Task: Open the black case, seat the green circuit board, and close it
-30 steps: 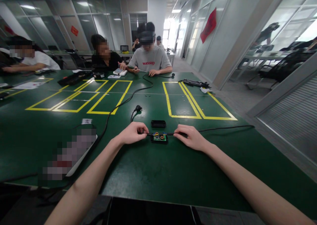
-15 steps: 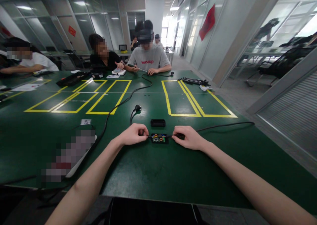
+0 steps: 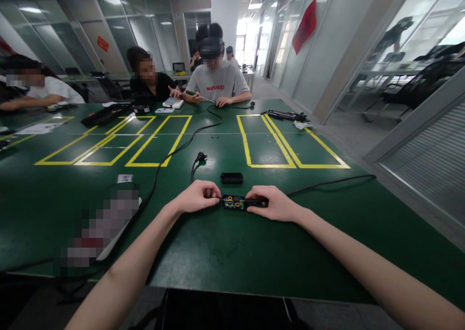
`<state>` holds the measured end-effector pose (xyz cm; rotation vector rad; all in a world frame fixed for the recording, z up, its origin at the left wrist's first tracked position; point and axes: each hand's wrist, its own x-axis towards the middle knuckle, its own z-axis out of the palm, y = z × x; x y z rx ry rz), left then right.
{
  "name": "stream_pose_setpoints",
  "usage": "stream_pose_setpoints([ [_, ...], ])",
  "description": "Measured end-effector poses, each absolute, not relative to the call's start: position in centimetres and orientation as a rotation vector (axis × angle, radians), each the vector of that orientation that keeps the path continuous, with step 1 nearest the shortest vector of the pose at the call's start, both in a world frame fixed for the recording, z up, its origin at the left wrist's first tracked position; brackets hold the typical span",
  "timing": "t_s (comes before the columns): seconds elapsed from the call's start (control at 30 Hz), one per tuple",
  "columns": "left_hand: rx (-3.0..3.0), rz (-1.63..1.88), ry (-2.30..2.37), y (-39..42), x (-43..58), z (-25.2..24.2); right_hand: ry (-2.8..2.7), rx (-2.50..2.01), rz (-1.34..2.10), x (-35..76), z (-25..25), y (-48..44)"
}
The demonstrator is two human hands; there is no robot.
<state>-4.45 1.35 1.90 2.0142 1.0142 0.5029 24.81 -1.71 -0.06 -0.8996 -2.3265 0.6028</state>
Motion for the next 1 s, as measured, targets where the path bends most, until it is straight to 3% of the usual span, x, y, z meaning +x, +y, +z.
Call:
stream_pose_setpoints([
  [0.3, 2.000, 0.506, 0.949, 1.3, -4.6, 2.0, -2.360, -0.841, 0.455, 24.7, -0.6, -1.5],
  [0.57, 2.036, 0.501, 0.924, 1.2, -4.5, 2.1, -2.548, -0.768, 0.099, 24.9, 0.0, -1.6],
  [1.0, 2.380, 0.480, 0.914, 0.4, -3.9, 2.3, -2.695, -0.727, -0.173, 24.4, 0.7, -2.3],
])
